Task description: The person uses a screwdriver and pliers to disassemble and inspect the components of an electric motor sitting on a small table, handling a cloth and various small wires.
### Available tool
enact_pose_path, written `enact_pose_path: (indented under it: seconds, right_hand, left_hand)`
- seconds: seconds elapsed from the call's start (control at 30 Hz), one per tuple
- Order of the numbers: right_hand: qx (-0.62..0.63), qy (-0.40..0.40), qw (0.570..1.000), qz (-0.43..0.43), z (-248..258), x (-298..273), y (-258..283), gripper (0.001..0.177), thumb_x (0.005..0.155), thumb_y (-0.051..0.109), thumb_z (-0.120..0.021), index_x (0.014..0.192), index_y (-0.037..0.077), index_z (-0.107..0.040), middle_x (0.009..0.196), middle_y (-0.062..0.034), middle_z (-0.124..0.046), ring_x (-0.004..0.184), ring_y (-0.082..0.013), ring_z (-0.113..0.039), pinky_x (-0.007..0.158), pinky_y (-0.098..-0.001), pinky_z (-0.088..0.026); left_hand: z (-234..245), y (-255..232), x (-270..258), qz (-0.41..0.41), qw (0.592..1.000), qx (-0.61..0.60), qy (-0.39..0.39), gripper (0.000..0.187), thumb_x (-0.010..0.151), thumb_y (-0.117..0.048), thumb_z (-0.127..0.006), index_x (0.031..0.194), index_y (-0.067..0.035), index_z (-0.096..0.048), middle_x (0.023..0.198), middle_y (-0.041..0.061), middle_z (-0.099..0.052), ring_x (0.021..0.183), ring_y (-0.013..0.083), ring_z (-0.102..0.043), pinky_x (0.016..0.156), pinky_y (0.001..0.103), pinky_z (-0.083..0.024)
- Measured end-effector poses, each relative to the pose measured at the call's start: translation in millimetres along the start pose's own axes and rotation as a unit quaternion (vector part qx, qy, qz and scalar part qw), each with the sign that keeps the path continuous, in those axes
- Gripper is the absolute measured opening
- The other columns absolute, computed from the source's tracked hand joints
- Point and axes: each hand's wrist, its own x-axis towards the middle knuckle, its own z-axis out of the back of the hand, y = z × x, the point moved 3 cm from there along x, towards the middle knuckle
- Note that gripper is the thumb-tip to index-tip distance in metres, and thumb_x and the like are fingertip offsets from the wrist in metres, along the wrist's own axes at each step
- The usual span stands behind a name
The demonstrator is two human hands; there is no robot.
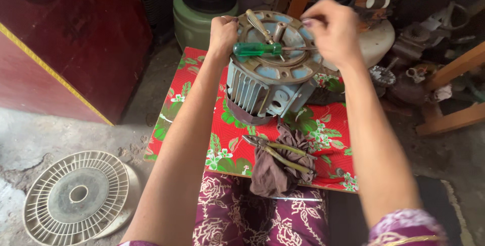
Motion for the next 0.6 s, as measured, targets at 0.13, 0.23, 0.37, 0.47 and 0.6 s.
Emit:
enact_pose_path:
  seconds: [0.13,0.23,0.37,0.47,0.6]
  right_hand:
    - [0.297,-0.115,0.945,-0.076,19,-99,63,0.017,0.100,-0.009,-0.062,0.116,-0.005,-0.064,0.096,-0.0089,-0.067,0.074,-0.0125,-0.064,0.067,-0.0270,-0.057]
    - [0.330,-0.115,0.924,-0.153,-49,-173,84,0.007,0.100,0.003,-0.068,0.105,-0.003,-0.066,0.092,-0.0106,-0.073,0.080,-0.0156,-0.072,0.073,-0.0319,-0.063]
    - [0.411,-0.102,0.863,-0.275,-126,-220,53,0.009,0.095,-0.001,-0.068,0.103,-0.004,-0.070,0.091,-0.0116,-0.075,0.078,-0.0172,-0.072,0.078,-0.0329,-0.061]
    - [0.432,-0.157,0.818,-0.345,-150,-238,27,0.009,0.097,-0.003,-0.064,0.105,-0.003,-0.070,0.092,-0.0109,-0.073,0.079,-0.0170,-0.070,0.077,-0.0331,-0.060]
    - [0.527,-0.188,0.754,-0.345,-160,-250,16,0.012,0.098,-0.007,-0.059,0.105,-0.003,-0.068,0.097,-0.0131,-0.071,0.086,-0.0199,-0.070,0.081,-0.0390,-0.062]
  left_hand:
    - [0,-3,-1,0.002,1.000,0.001,-0.004,0.026,0.095,-0.013,-0.058,0.101,0.007,-0.073,0.077,0.005,-0.066,0.070,0.0118,-0.056,0.063,0.032,-0.048]
    - [0,-4,-3,-0.011,1.000,0.003,0.005,0.028,0.099,-0.012,-0.058,0.095,0.014,-0.067,0.078,0.005,-0.059,0.071,0.0134,-0.048,0.061,0.036,-0.044]
    - [-1,-11,-8,0.005,1.000,0.005,-0.014,0.026,0.095,-0.014,-0.058,0.097,0.008,-0.071,0.075,0.003,-0.065,0.068,0.0108,-0.055,0.060,0.031,-0.047]
    - [2,-16,-10,-0.004,0.999,0.041,-0.018,0.025,0.095,-0.014,-0.059,0.095,0.007,-0.073,0.071,0.002,-0.061,0.066,0.0102,-0.051,0.058,0.031,-0.044]
    - [-2,-11,-5,0.005,1.000,0.005,-0.005,0.024,0.094,-0.012,-0.057,0.092,0.006,-0.072,0.071,0.003,-0.062,0.065,0.0115,-0.052,0.057,0.032,-0.044]
